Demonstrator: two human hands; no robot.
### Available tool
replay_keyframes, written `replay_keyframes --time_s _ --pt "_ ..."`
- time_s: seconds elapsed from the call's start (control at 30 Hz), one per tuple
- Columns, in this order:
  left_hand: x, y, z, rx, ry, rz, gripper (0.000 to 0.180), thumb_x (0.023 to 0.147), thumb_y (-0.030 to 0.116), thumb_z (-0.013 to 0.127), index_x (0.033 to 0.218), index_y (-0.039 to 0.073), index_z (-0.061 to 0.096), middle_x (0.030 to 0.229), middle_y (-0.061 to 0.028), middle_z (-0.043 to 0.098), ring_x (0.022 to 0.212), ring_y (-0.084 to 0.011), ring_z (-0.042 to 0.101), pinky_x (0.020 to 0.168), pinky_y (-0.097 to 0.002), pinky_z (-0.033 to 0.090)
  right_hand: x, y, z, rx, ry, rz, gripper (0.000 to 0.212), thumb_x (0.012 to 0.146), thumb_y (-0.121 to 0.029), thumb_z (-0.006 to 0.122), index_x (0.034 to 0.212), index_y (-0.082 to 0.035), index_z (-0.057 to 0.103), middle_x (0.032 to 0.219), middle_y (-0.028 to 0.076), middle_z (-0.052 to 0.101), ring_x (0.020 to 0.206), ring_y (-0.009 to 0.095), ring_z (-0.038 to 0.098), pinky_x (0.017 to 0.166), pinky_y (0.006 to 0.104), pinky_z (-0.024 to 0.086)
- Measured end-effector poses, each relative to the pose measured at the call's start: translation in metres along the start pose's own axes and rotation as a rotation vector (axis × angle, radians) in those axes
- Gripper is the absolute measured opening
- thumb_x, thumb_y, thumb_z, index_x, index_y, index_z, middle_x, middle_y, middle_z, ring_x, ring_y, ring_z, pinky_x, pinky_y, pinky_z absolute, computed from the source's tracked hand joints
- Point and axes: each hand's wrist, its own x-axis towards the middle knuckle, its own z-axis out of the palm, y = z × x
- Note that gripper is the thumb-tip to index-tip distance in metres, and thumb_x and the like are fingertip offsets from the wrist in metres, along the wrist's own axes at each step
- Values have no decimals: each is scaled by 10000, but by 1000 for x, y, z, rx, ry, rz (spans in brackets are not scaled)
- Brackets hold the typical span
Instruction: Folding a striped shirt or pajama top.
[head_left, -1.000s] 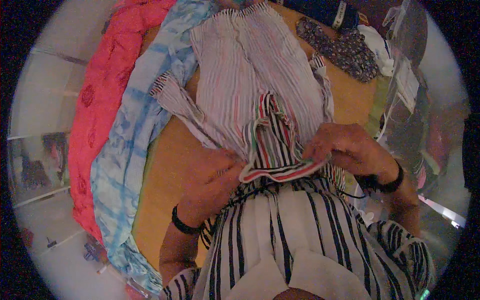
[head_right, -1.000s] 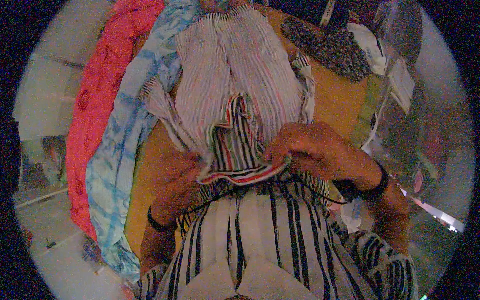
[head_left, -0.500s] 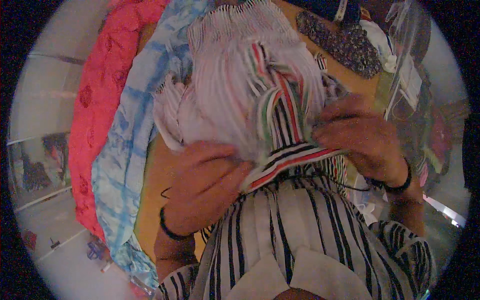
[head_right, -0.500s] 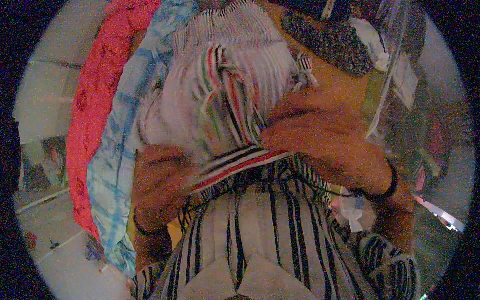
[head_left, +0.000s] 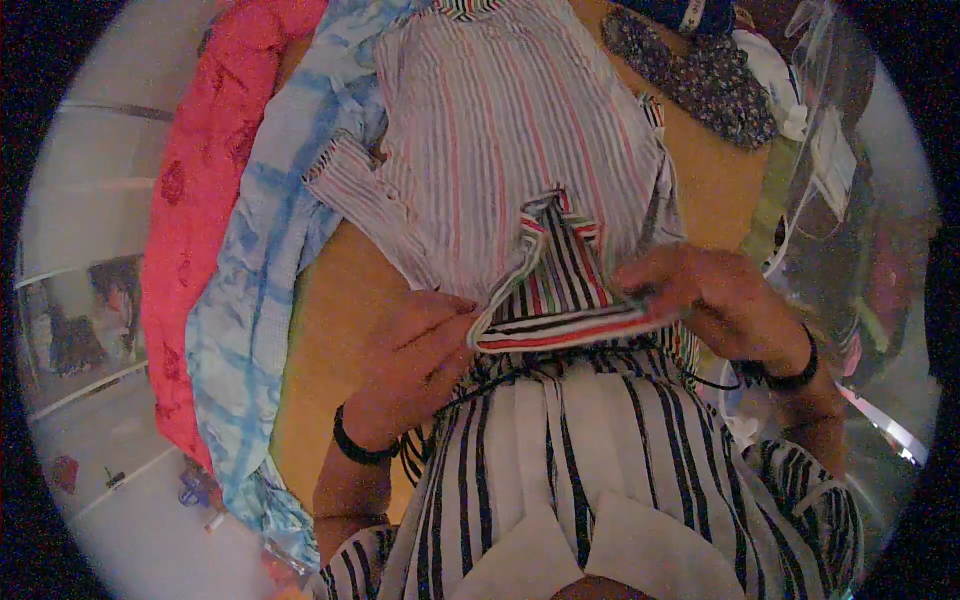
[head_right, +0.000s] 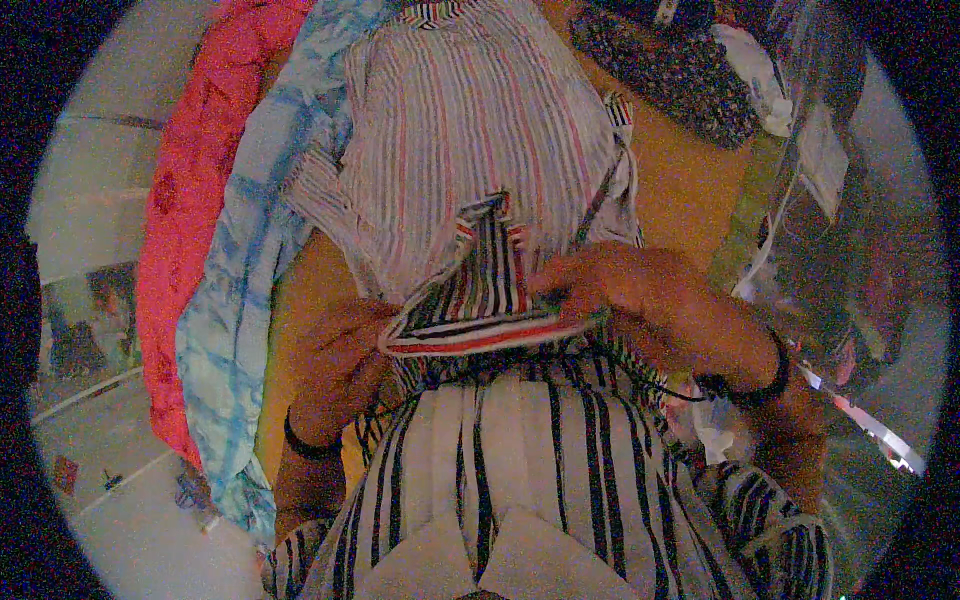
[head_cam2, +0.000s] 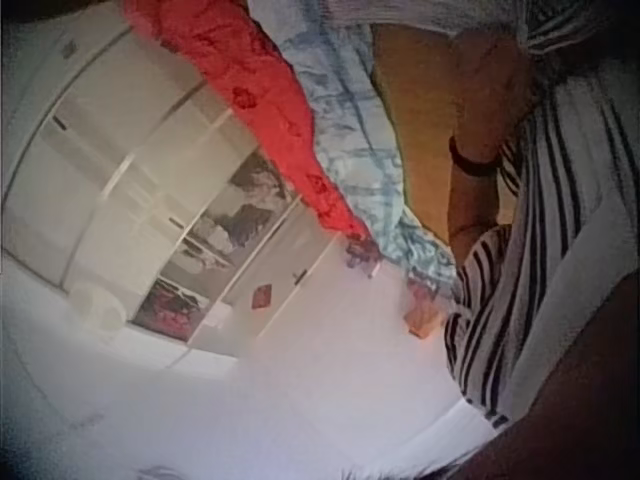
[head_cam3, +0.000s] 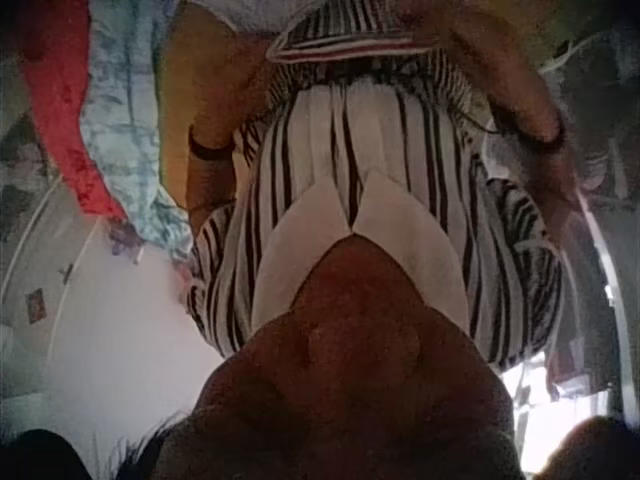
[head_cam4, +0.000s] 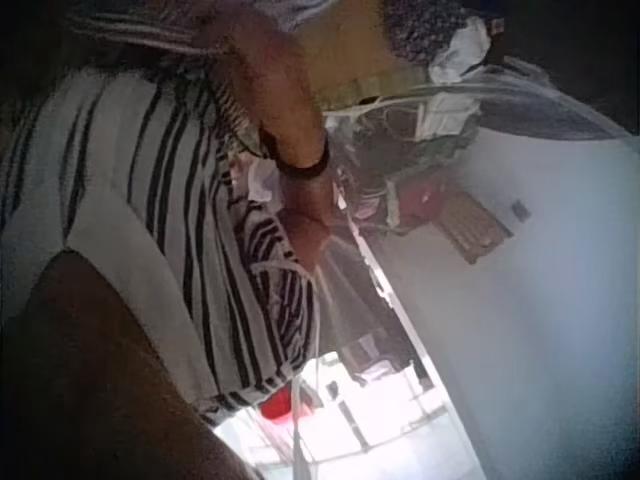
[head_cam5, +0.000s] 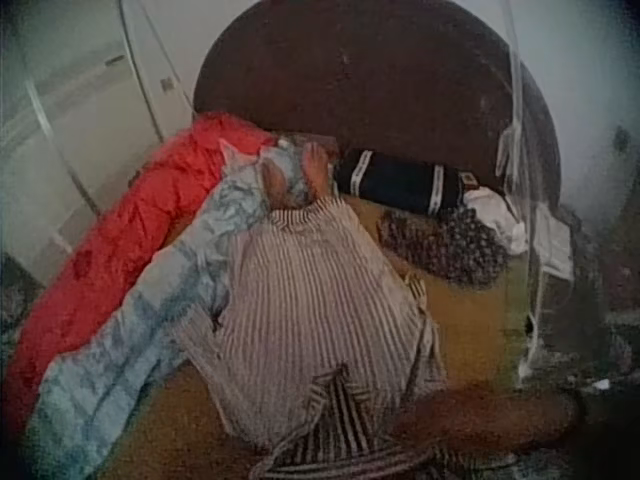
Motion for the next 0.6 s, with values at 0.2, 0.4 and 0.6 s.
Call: replay_keyframes --time_s 0.2,0.4,0.6 --pt "-6 -8 10 21 -78 11 303 685 27 658 985 37 615 992 -109 598 908 -280 580 780 -369 474 -2 3 0 198 -282 84 104 879 -84 457 887 -52 555 979 102 621 994 318 586 857 407 460" --pt "7 2 5 -139 -57 35 297 702 26 635 996 29 589 1059 -137 574 962 -302 559 825 -395 454 -2 10 -1 346 -128 49 98 878 -75 458 865 -48 551 883 97 631 927 320 616 840 415 470" --pt "13 15 31 -159 -328 25 267 730 38 607 990 24 548 1098 -156 569 1002 -327 553 846 -405 448 5 9 1 153 -171 43 142 778 54 498 864 -37 565 899 96 635 917 280 624 805 361 489"
